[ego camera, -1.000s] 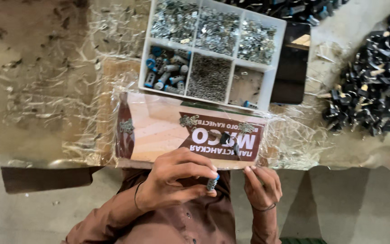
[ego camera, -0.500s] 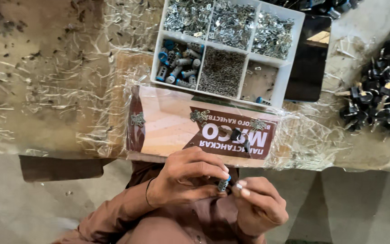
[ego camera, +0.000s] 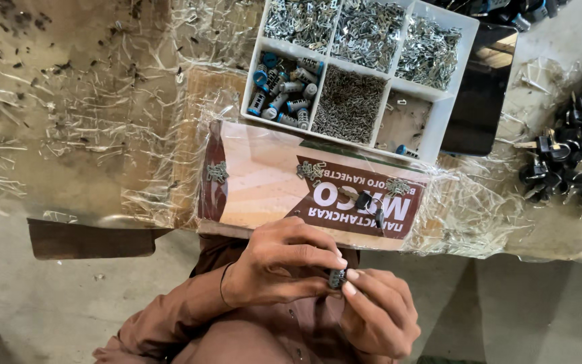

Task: The person sits at a work table and assembles small cylindrical connector components by hand. They pick small metal contact parts from a compartment box, fit them onto a connector body held in one hand, press them into place, and set finished assemblies aside, repeating the cycle with parts from piles on the table.

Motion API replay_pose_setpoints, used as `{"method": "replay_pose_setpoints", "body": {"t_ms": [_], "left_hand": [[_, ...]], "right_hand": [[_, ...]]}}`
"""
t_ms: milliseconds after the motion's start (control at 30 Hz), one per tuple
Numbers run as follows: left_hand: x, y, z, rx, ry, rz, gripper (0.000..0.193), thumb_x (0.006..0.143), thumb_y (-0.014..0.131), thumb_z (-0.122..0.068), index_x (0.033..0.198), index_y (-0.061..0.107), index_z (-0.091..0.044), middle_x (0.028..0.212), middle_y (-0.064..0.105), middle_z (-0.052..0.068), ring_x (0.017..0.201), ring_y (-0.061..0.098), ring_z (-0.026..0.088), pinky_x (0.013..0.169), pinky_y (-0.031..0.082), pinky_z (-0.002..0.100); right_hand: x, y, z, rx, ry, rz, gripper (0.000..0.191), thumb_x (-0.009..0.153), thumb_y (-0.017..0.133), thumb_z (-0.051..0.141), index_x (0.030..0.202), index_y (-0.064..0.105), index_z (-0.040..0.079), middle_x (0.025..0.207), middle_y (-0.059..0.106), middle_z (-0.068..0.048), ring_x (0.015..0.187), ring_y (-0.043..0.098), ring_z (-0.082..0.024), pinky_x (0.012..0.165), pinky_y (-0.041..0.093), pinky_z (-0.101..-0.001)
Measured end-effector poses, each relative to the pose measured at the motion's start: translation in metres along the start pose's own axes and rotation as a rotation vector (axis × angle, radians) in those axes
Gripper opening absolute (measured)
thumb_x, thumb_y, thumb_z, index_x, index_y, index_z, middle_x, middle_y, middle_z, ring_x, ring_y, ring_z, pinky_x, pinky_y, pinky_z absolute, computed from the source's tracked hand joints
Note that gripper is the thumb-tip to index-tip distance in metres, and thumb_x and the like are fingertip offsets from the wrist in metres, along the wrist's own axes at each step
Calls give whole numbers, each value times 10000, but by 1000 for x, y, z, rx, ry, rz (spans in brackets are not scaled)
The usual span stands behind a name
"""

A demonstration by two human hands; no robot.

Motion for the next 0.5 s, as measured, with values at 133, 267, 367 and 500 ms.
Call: {"method": "replay_pose_setpoints", "body": {"t_ms": [133,267,367,500], "left_hand": [[1,-2,0,44,14,10,379,833,891,-139,1183,750,-169,1166,727,10,956,700,174,835,555,312],[1,-1,-2,19,31,19,372,843,892,-148,1185,745,-154,1174,725,25,996,711,183,855,560,314],[-2,-6,-3,-49,18,9,358,854,886,-129,1184,748,-123,1176,729,52,1019,721,202,881,581,322],[-7,-33,-5,-42,41,-122,388,797,930,-131,1137,749,-90,1146,733,85,992,741,186,850,621,297]], "right_hand": [[-11,4,-9,49,103,69,83,893,747,38,970,716,50,1009,693,-104,870,701,-224,735,578,-310],[-39,15,-53,706,695,84,183,919,730,26,1090,710,-35,1100,673,-137,902,660,-177,754,550,-295],[-49,31,-68,866,876,147,219,887,756,28,1087,692,-30,1115,659,-141,922,647,-191,769,537,-312],[-27,39,-61,190,521,257,226,885,796,107,1093,742,40,1108,660,-89,913,667,-216,775,551,-321]]}}
Point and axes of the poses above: each hand's wrist, its own x-axis towards the middle knuckle, its own y-axis out of the palm, z = x × y, the point moved 8 cm from there along x, towards the middle knuckle
